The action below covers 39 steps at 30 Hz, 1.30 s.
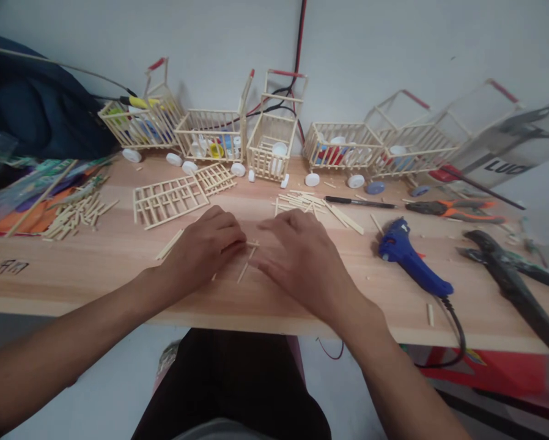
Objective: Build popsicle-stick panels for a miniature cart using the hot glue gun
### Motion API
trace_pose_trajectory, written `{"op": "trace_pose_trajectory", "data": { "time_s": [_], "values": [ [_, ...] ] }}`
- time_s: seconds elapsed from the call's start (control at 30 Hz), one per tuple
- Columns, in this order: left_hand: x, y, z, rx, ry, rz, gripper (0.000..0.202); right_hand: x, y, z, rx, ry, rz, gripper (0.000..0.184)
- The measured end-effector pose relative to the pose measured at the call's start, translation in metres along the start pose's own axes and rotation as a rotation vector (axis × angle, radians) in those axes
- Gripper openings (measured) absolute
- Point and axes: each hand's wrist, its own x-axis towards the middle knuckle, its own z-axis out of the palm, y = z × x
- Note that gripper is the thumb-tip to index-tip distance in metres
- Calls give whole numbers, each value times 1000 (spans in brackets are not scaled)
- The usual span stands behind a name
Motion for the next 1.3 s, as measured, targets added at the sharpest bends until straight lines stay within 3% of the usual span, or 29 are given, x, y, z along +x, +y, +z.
{"op": "trace_pose_trajectory", "data": {
  "time_s": [0.1, 0.33, 0.8, 1.3],
  "values": [
    [-1, -1, 1, 2, 8, 16, 21, -15, -16, 1, -44, -111, -107, 21],
    [-2, -3, 4, -25, 12, 26, 22, -31, -22, 14, -53, -188, -120, 27],
    [-1, -2, 4, -28, 40, -1, 22, -38, -27, 18, -85, -79, -115, 26],
    [-2, -3, 4, -8, 44, 9, 22, -35, -50, 21, -45, -46, 90, 19]
  ]
}}
